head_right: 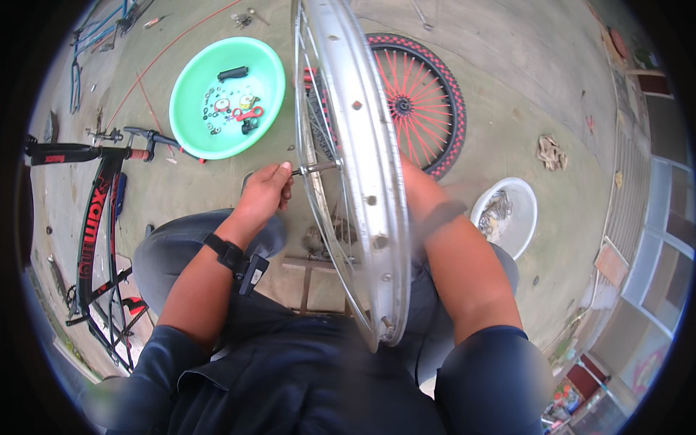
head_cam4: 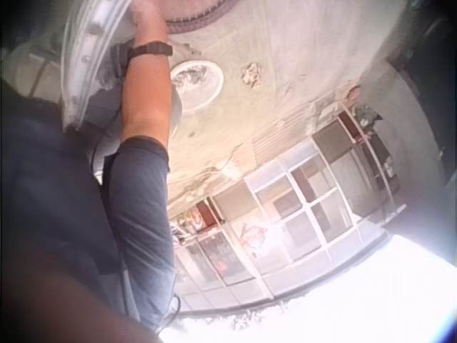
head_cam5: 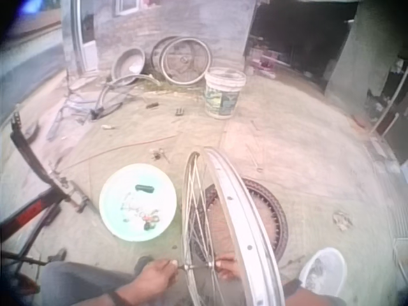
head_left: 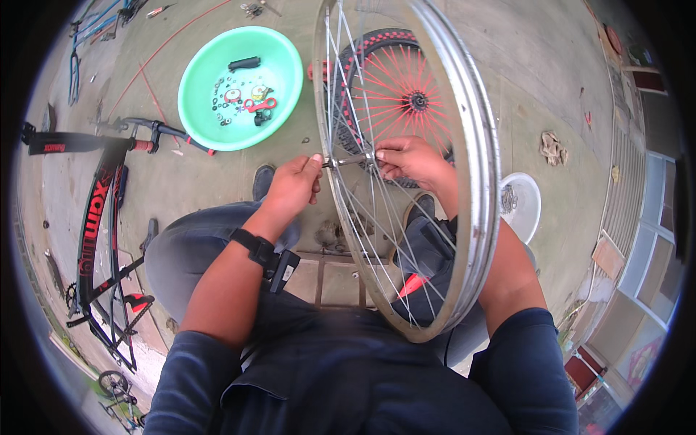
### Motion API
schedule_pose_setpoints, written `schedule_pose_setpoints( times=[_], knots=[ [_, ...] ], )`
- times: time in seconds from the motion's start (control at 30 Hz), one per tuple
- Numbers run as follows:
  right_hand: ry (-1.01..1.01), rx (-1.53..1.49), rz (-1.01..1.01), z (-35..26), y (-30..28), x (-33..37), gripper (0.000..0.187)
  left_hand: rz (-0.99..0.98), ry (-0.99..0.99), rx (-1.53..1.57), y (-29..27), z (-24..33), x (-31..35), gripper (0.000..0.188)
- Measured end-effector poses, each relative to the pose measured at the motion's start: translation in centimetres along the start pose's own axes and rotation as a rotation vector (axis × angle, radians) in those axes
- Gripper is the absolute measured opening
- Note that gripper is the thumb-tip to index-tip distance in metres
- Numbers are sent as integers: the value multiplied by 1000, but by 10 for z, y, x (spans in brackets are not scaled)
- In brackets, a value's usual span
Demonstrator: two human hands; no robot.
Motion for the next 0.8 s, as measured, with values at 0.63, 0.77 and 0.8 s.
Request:
schedule_pose_setpoints(
  times=[0.63,0.77,0.8],
  knots=[
    [-107,244,41,5,-7,-15,19,-53,-16,6,-4,-6,-9,36],
    [-106,286,37,6,-8,-18,20,55,0,-27,-8,-3,-7,33],
    [-112,277,34,6,-8,-19,21,91,23,-11,-10,-4,-6,30]
  ],
)
Point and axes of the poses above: each hand's wrist, its own x-axis away from the middle knuckle, its own y-axis out of the palm, z = x × y, the point moved 9 cm from there along -x, towards the middle knuckle, and after that the axes turned 7 degrees about x, right-handed, at the moved point
